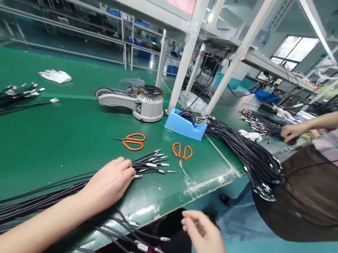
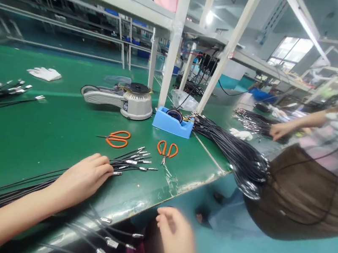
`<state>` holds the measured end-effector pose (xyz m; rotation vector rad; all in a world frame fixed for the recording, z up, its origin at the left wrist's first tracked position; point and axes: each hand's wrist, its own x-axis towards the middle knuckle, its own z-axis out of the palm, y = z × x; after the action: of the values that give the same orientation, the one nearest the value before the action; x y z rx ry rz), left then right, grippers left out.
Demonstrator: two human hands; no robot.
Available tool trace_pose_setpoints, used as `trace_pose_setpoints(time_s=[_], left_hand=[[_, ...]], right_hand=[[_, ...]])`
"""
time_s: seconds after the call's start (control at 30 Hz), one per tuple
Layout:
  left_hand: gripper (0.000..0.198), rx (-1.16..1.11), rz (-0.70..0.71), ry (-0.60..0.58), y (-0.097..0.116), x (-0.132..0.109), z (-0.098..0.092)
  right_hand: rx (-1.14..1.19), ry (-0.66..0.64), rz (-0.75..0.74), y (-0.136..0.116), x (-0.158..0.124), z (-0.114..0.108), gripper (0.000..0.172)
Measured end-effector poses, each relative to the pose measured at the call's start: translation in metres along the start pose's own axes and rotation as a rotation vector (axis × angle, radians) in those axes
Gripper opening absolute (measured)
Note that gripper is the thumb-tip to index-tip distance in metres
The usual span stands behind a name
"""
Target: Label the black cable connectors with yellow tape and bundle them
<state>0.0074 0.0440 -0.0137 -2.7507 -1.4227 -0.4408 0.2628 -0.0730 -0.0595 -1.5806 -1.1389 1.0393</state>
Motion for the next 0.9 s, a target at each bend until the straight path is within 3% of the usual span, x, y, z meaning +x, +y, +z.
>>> trace_pose_setpoints(time_s=[0.07, 0.17, 0.27, 0.37, 0.47, 0.63, 0.9], left_hand=[[0.027, -0.052, -0.028, 0.012, 0.005, -0.004, -0.002], [0.021, -0.101, -0.062, 0.035, 0.008, -0.009, -0.002], [0.020, -0.076, -0.049, 0.073, 0.004, -0.008, 0.004], [0.024, -0.091, -0.058, 0.094, 0.001, -0.006, 0.006], [0.021, -0.205, -0.116, 0.113, 0.001, -0.010, 0.002], [0.023, -0.627, -0.277, 0.128, 0.005, -0.016, -0.004], [0.026, -0.685, -0.336, -0.004, -0.005, -0.019, -0.010]], right_hand=[[0.042, -0.025, -0.052, -0.029, 0.013, 0.007, 0.023], [0.007, -0.182, -0.146, -0.059, 0.036, 0.037, 0.018], [-0.082, -0.193, -0.183, -0.065, 0.059, 0.072, 0.015], [-0.105, -0.176, -0.185, -0.061, 0.072, 0.094, 0.015], [-0.062, -0.219, -0.183, -0.063, 0.075, 0.102, 0.017], [-0.005, -0.272, -0.240, -0.077, 0.073, 0.103, 0.016], [0.009, -0.284, -0.242, -0.085, 0.071, 0.106, 0.015]])
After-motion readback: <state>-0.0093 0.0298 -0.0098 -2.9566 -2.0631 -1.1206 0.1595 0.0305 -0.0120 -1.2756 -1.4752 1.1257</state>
